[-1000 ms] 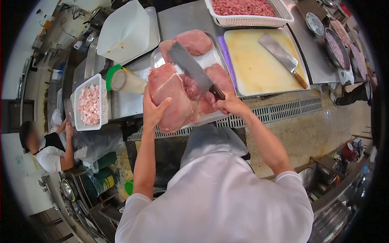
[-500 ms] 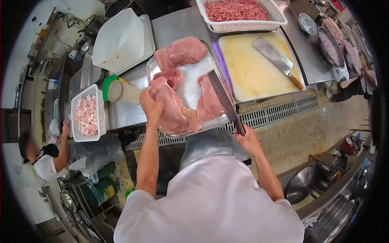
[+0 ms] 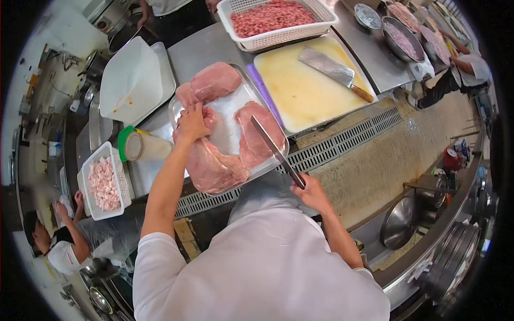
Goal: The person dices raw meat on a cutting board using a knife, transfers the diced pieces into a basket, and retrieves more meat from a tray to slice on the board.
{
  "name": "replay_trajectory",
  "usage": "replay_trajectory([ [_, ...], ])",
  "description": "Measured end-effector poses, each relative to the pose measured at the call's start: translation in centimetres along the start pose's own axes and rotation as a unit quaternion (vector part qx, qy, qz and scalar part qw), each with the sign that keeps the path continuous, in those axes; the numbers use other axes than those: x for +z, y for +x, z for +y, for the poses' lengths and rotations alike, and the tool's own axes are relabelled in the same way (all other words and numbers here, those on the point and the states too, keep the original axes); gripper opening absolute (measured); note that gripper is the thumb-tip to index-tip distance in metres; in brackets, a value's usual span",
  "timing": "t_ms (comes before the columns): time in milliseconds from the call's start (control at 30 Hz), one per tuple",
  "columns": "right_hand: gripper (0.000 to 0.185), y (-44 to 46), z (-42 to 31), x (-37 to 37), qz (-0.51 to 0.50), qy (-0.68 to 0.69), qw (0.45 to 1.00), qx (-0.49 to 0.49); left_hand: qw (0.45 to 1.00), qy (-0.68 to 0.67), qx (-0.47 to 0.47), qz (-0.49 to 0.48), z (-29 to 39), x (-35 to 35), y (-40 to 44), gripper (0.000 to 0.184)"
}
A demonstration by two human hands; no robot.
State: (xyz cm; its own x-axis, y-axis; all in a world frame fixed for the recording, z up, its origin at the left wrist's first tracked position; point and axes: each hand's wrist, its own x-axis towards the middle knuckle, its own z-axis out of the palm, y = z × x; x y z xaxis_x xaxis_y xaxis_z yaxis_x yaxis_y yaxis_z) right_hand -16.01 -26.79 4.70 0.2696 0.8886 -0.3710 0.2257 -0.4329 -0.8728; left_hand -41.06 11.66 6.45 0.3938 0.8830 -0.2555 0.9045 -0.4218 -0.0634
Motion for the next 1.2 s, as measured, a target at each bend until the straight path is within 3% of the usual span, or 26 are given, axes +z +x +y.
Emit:
replay_trajectory([
  [233,0.019,-0.5,-0.8,1.4,0.003,0.073,0.996,0.047,0.985,-0.065,0.135,0.089,-0.9,1.1,-0.1,0.099],
  [333,0.019,-0.4,-2.7,2.3,0.011,0.111,0.989,0.092,0.979,-0.001,0.180,0.098,-0.3,1.4,0.1,0.099],
  [467,0.018,-0.1,-2.9,3.3,0.008,0.129,0.987,0.092,0.988,0.006,0.149,0.023,-0.2,1.3,2.0,0.107],
  [567,0.018,-0.3,-3.1,3.6,-0.004,0.079,0.995,0.055,0.989,-0.031,0.141,0.008,-0.7,1.2,3.2,0.102],
  [700,0.019,-1.7,-5.4,3.8,-0.002,0.109,0.992,0.066,0.987,-0.088,0.137,0.014,-0.6,0.2,3.2,0.083],
  [833,0.019,-1.8,-5.2,4.5,-0.015,0.164,0.982,0.091,0.974,-0.198,0.105,0.029,-1.4,-0.3,3.4,0.082],
  [933,0.020,-1.1,-5.9,4.7,-0.024,0.155,0.983,0.099,0.870,-0.469,0.118,0.095,-1.3,0.6,5.0,0.074],
  [967,0.020,-0.7,-5.6,5.0,-0.025,0.158,0.983,0.094,0.824,-0.551,0.103,0.078,-1.3,0.8,5.4,0.065],
  [1000,0.021,-0.4,-5.3,5.3,-0.021,0.161,0.983,0.087,0.828,-0.536,0.119,0.115,-2.4,2.6,6.7,0.064],
  [1067,0.024,-0.2,-5.2,5.5,-0.014,0.136,0.987,0.085,0.816,-0.550,0.170,0.056,-2.3,1.4,5.7,0.063],
  [1100,0.024,-0.3,-6.0,5.1,-0.036,0.131,0.987,0.085,0.817,-0.522,0.244,0.021,-3.2,2.2,6.1,0.066],
  [1133,0.023,-0.2,-5.6,4.9,-0.069,0.177,0.975,0.111,0.750,-0.598,0.246,-0.137,-4.1,3.2,6.9,0.068],
  [1167,0.024,-0.4,-6.1,4.7,-0.081,0.195,0.972,0.101,0.810,-0.528,0.236,-0.093,-3.2,-0.5,3.5,0.073],
  [1200,0.025,-0.6,-6.4,4.4,-0.095,0.190,0.972,0.096,0.846,-0.497,0.193,-0.021,-3.7,1.1,3.4,0.072],
])
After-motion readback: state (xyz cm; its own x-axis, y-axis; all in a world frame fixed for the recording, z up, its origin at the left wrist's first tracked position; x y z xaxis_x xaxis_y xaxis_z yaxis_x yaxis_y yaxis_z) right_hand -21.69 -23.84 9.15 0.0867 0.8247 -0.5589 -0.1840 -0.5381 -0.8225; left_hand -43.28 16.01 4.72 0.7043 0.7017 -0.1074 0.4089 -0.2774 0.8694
